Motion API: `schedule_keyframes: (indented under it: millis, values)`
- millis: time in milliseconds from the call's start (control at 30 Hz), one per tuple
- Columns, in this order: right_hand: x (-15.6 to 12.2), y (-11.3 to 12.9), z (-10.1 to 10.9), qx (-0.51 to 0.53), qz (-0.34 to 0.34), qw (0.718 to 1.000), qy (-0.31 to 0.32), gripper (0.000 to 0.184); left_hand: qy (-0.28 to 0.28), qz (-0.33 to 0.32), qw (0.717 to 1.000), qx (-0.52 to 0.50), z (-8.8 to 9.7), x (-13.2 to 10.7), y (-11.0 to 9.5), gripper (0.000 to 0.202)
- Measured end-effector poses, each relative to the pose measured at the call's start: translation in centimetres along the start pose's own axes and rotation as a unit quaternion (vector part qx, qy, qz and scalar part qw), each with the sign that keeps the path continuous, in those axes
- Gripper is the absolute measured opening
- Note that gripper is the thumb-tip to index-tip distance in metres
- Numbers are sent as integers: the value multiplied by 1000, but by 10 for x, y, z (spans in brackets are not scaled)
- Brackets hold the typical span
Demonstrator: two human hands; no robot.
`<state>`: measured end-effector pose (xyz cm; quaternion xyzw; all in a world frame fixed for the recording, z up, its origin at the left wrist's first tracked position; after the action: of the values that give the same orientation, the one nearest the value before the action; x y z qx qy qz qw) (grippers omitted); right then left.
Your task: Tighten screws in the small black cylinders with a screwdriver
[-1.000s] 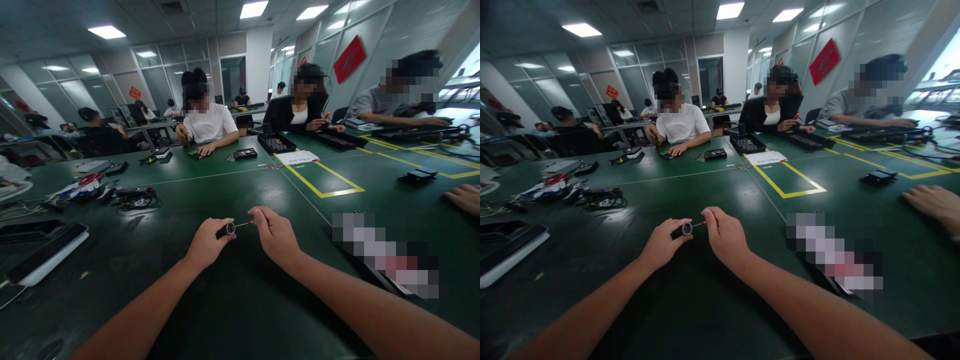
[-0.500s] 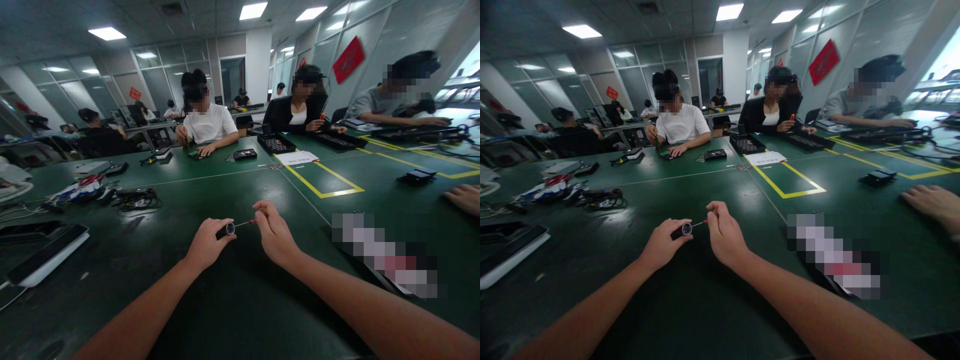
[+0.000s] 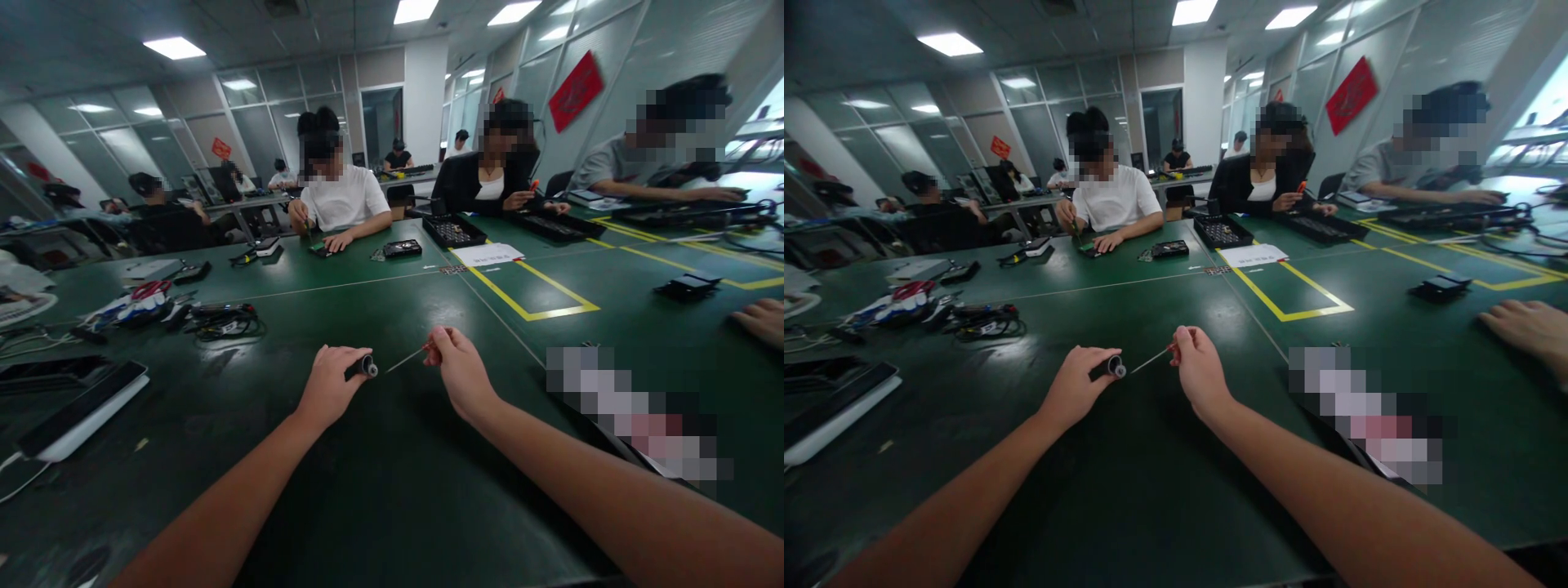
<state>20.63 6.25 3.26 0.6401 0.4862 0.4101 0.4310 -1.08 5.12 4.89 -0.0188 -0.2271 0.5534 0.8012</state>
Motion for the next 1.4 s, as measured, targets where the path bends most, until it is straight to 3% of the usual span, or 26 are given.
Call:
schedule_keyframes:
  millis: [200, 333, 433, 533, 667, 733, 867, 1033, 1233, 1400]
  values:
    - [-7, 12, -7, -84, 42, 995, 27, 29, 18, 11, 1000, -8, -4, 0, -2, 34]
    - [-8, 25, -3, -85, 82, 993, 12, 29, 3, 22, 998, -50, 3, -1, -7, 25]
    - [-10, 40, 2, -75, 125, 989, -9, 26, 16, 14, 998, -61, 5, -4, -16, 29]
    - [-14, 51, 3, -70, 161, 984, -21, 22, 57, -9, 996, -66, 3, -10, -32, 36]
    - [-18, 56, 2, -69, 179, 981, -11, 22, 122, -37, 990, -63, -2, -17, -62, 24]
    - [-17, 54, 2, -71, 177, 982, -5, 21, 158, -55, 985, -49, -10, -18, -75, 20]
    - [-15, 49, 2, -73, 169, 983, 3, 22, 221, -89, 971, -11, -32, -19, -91, 35]
    - [-16, 48, -2, -65, 161, 984, 22, 22, 264, -75, 961, 33, -45, -18, -90, 30]
    - [-16, 47, -6, -57, 150, 986, 46, 21, 256, -34, 966, 15, -36, -20, -83, 21]
    - [-15, 46, -6, -63, 150, 985, 48, 23, 242, 14, 967, -80, -25, -13, -65, 16]
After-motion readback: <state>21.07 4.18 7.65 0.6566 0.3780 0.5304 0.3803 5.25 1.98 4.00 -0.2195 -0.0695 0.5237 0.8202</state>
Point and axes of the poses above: each hand's wrist, its own x-axis towards the middle knuckle, its own z-axis out of the back of the hand, y = z × x, the point moved 9 cm from there along x, towards the middle knuckle, and after that the axes turned 11 degrees about x, right-handed, at the moved point
